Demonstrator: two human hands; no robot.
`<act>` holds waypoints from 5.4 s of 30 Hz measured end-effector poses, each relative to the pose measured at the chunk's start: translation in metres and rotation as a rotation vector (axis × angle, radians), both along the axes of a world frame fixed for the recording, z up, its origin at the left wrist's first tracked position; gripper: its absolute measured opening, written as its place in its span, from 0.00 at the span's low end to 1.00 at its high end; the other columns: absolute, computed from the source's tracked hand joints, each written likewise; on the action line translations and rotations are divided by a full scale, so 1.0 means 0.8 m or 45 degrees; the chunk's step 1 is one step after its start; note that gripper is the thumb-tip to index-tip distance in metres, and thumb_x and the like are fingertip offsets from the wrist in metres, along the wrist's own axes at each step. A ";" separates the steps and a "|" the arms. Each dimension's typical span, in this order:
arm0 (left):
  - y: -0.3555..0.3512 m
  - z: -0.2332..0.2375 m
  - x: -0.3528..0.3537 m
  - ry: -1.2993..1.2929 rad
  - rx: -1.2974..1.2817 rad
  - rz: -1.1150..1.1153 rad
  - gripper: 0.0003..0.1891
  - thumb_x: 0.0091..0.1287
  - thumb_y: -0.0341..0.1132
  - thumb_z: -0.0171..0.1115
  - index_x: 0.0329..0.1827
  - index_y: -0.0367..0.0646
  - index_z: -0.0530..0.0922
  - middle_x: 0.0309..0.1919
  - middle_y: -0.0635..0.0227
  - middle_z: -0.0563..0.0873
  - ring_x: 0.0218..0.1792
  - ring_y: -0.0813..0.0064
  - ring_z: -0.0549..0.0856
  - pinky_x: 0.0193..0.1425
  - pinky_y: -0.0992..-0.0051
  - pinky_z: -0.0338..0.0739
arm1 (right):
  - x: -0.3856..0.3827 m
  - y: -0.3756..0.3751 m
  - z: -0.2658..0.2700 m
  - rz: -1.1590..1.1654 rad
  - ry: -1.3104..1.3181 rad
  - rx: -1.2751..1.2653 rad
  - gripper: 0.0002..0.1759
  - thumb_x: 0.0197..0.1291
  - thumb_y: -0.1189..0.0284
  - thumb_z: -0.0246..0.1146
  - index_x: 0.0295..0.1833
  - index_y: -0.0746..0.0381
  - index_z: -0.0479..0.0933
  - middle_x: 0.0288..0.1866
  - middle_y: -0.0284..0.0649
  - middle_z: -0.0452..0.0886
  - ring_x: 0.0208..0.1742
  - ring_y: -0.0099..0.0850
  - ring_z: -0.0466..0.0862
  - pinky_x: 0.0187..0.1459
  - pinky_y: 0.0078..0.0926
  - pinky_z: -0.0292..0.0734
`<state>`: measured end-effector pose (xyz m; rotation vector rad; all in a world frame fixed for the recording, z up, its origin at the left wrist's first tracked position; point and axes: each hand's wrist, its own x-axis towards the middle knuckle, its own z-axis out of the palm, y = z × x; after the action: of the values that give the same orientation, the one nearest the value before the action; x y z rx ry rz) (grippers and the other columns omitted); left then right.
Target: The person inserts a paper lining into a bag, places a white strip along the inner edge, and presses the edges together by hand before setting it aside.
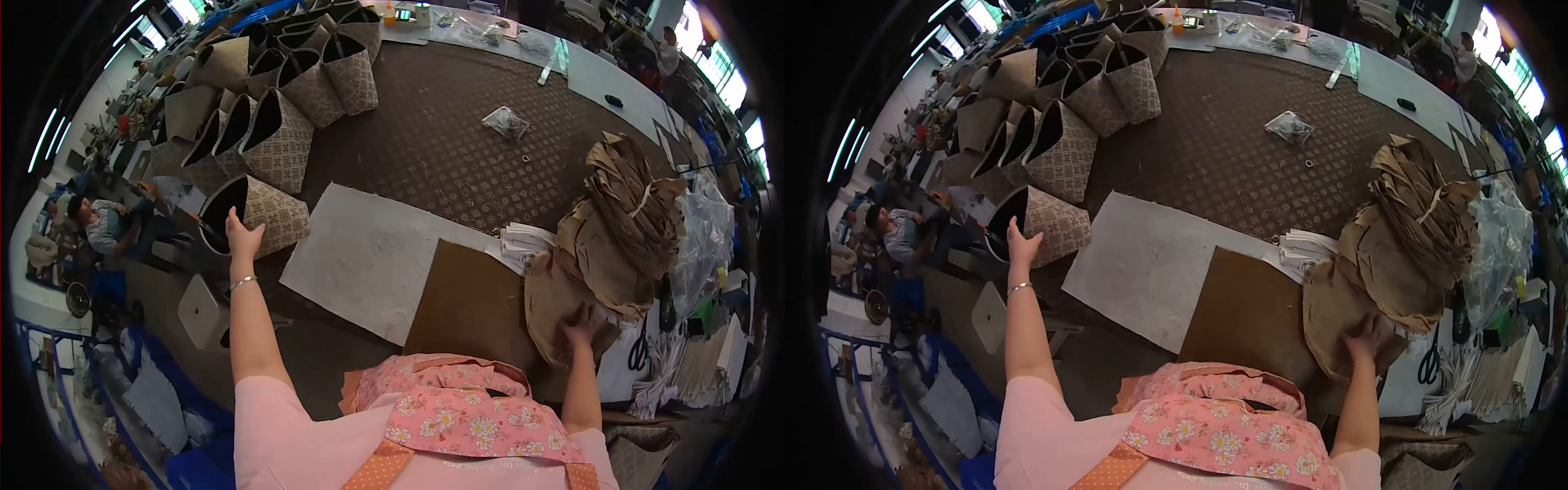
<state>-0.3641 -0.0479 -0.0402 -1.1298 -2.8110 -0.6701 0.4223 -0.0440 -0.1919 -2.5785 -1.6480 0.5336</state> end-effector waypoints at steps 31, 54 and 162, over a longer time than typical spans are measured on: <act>-0.069 0.107 0.466 -0.783 0.221 -1.751 0.16 0.59 0.31 0.69 0.51 0.38 0.80 0.47 0.55 0.83 0.48 0.54 0.83 0.51 0.64 0.80 | 0.007 -0.010 0.008 0.014 0.572 0.044 0.44 0.39 0.61 0.79 0.64 0.62 0.71 0.43 0.48 0.86 0.45 0.48 0.86 0.48 0.41 0.83; -0.055 0.017 0.396 -1.211 0.613 -1.012 0.10 0.68 0.28 0.64 0.51 0.38 0.81 0.44 0.67 0.85 0.42 0.79 0.82 0.45 0.78 0.79 | -0.060 -0.003 0.188 0.328 0.544 0.227 0.20 0.59 0.72 0.67 0.55 0.70 0.74 0.46 0.49 0.85 0.49 0.40 0.84 0.50 0.32 0.77; -0.063 0.047 0.418 -0.443 0.404 -1.113 0.07 0.54 0.24 0.64 0.26 0.37 0.72 0.49 0.51 0.86 0.48 0.54 0.85 0.52 0.64 0.80 | -0.355 0.041 0.221 1.390 0.900 0.490 0.09 0.54 0.68 0.69 0.41 0.57 0.81 0.39 0.39 0.82 0.41 0.40 0.84 0.41 0.35 0.80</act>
<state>-0.0298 -0.0983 -0.0024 -2.3345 -2.1701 -1.4010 0.1385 -0.0112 -0.0152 -0.8692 -2.3354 0.8710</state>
